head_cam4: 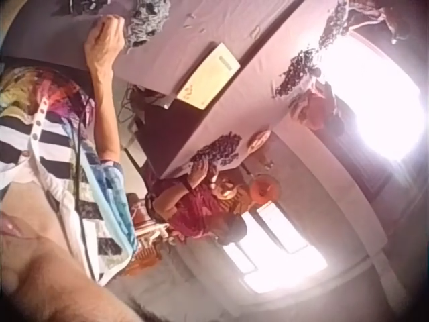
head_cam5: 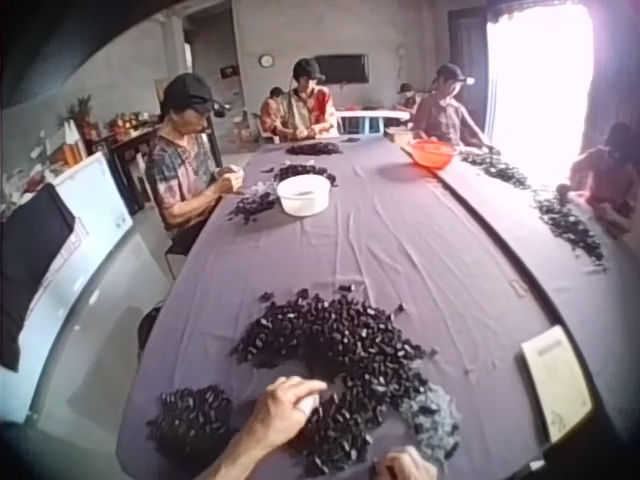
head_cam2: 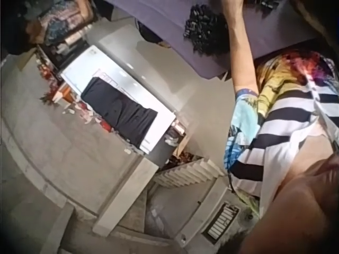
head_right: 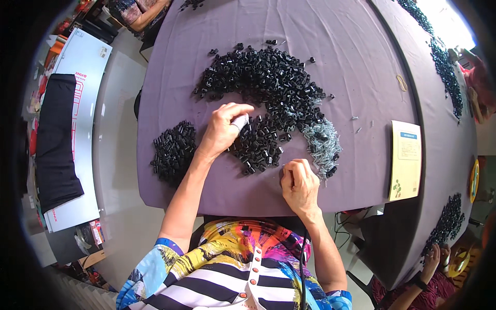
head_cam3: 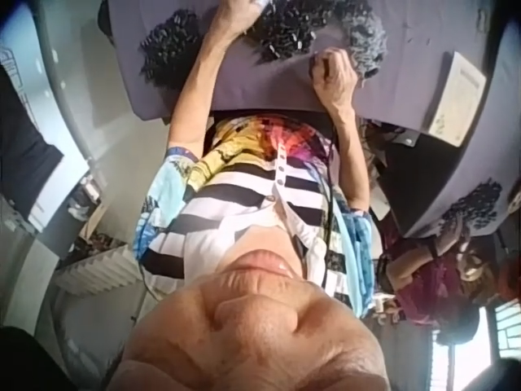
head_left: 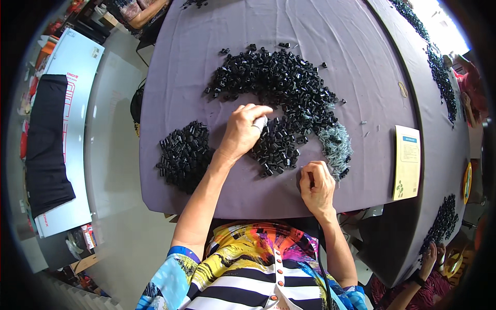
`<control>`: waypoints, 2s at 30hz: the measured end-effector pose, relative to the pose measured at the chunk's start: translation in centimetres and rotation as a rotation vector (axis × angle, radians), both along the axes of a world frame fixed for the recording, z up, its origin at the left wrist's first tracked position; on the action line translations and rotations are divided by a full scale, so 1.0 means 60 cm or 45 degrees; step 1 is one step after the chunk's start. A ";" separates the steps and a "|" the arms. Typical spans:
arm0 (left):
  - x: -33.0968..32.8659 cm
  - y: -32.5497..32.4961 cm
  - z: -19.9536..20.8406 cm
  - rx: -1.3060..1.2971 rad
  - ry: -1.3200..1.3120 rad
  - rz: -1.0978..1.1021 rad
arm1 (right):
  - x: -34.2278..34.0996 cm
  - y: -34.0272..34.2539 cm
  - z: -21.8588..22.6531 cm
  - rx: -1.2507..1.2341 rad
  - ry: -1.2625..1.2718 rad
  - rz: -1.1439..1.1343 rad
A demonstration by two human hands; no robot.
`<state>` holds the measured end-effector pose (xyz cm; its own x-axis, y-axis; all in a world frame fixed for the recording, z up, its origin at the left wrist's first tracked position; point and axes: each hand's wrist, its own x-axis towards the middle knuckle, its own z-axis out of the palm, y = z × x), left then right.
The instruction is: The person sorts small black plastic components by hand on a table, placing them into a white container.
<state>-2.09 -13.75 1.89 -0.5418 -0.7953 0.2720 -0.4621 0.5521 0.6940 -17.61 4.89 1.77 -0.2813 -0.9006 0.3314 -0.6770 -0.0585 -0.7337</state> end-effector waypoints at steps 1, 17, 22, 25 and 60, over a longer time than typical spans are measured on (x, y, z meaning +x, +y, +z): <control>0.005 0.000 -0.001 0.142 0.177 0.074 | 0.000 -0.001 0.001 -0.004 -0.008 -0.003; 0.006 -0.005 0.009 0.446 0.134 0.187 | 0.001 -0.003 -0.002 0.002 0.033 -0.003; -0.015 0.006 0.019 -0.051 -0.313 0.133 | 0.002 -0.003 -0.005 0.002 0.034 0.000; -0.029 0.014 0.015 -0.155 -0.521 0.151 | 0.001 -0.003 -0.003 0.000 0.038 -0.009; 0.008 0.129 0.047 0.918 0.678 0.096 | 0.010 0.006 0.001 -0.018 -0.127 -0.030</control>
